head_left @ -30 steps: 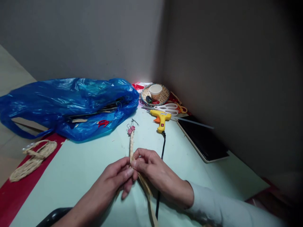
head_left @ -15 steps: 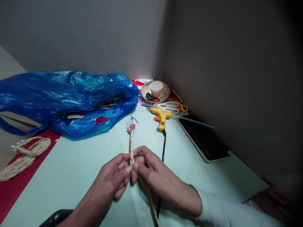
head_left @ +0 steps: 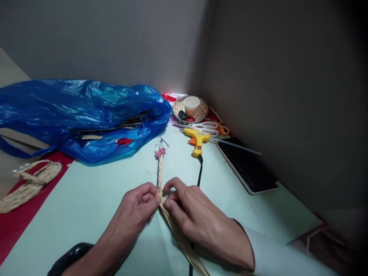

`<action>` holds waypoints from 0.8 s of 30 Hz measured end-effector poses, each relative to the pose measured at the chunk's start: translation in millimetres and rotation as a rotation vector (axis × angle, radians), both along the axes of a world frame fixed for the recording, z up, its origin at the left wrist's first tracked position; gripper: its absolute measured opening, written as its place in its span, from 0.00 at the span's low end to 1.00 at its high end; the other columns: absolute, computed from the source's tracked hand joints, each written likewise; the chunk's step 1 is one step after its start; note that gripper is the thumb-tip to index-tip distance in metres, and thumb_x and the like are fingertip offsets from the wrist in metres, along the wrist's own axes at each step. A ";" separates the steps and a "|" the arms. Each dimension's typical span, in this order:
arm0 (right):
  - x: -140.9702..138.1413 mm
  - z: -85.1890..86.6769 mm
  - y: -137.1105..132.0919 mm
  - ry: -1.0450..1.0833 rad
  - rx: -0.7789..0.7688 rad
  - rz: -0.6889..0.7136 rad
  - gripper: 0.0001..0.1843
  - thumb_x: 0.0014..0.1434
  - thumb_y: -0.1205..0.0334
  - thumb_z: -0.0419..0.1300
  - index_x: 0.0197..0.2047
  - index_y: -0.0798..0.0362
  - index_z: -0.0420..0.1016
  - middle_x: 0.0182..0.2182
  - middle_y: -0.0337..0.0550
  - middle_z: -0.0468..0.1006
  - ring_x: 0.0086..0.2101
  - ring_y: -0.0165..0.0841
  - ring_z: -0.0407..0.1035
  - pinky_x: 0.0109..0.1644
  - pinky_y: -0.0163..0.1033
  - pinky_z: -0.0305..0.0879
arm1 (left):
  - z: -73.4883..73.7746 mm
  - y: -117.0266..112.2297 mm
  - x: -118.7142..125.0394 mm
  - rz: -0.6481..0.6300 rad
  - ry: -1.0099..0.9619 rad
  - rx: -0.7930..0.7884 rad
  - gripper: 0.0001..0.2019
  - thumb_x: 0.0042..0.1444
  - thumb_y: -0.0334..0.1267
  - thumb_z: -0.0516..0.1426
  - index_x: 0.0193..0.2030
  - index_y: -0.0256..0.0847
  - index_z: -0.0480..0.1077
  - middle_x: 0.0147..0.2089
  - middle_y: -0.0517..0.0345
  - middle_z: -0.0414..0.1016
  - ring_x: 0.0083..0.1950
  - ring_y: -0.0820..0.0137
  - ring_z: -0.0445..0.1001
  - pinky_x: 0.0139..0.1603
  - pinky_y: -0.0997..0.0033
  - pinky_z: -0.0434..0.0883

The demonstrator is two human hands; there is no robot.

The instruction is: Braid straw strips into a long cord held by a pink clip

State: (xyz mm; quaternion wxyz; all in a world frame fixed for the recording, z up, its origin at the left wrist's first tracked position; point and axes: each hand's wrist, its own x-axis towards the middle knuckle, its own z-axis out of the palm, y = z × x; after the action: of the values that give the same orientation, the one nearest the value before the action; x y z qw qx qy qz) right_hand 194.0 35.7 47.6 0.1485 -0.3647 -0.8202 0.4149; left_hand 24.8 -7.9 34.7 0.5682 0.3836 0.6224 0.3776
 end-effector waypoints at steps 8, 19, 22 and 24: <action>4.3 -5.8 -16.4 -0.049 0.301 -0.026 0.13 0.68 0.63 0.48 0.32 0.53 0.67 0.26 0.38 0.72 0.26 0.29 0.63 0.31 0.35 0.54 | -0.9 -0.3 -0.5 -0.060 0.066 0.012 0.08 0.56 0.38 0.55 0.28 0.40 0.64 0.17 0.70 0.63 0.19 0.80 0.50 0.20 0.77 0.46; -25.1 -23.6 -38.3 0.027 1.265 0.049 0.13 0.56 0.75 0.47 0.26 0.57 0.68 0.19 0.44 0.67 0.20 0.34 0.59 0.22 0.40 0.51 | -6.2 -4.5 -4.5 -0.037 -0.038 0.044 0.12 0.54 0.45 0.59 0.30 0.39 0.64 0.20 0.71 0.61 0.23 0.78 0.54 0.23 0.78 0.52; -26.5 -25.9 -39.5 0.023 1.353 0.062 0.11 0.56 0.74 0.50 0.26 0.58 0.69 0.18 0.44 0.67 0.19 0.34 0.59 0.22 0.40 0.52 | -12.9 -5.8 -7.9 -0.052 -0.098 0.026 0.14 0.55 0.49 0.59 0.31 0.40 0.64 0.19 0.73 0.57 0.20 0.80 0.48 0.19 0.78 0.46; -27.6 -29.0 -40.9 0.012 1.384 0.072 0.10 0.56 0.74 0.51 0.27 0.59 0.71 0.19 0.45 0.68 0.20 0.34 0.60 0.24 0.41 0.55 | -15.1 -6.5 -8.7 -0.058 -0.114 0.035 0.15 0.54 0.50 0.60 0.30 0.40 0.64 0.19 0.73 0.58 0.19 0.80 0.49 0.19 0.78 0.47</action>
State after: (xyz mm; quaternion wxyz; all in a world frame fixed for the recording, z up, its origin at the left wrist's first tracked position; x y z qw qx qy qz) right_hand 166.4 -5.2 18.6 0.3378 -0.1564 -0.9070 -0.1969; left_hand 16.0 -14.4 19.6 0.6064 0.3893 0.5710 0.3932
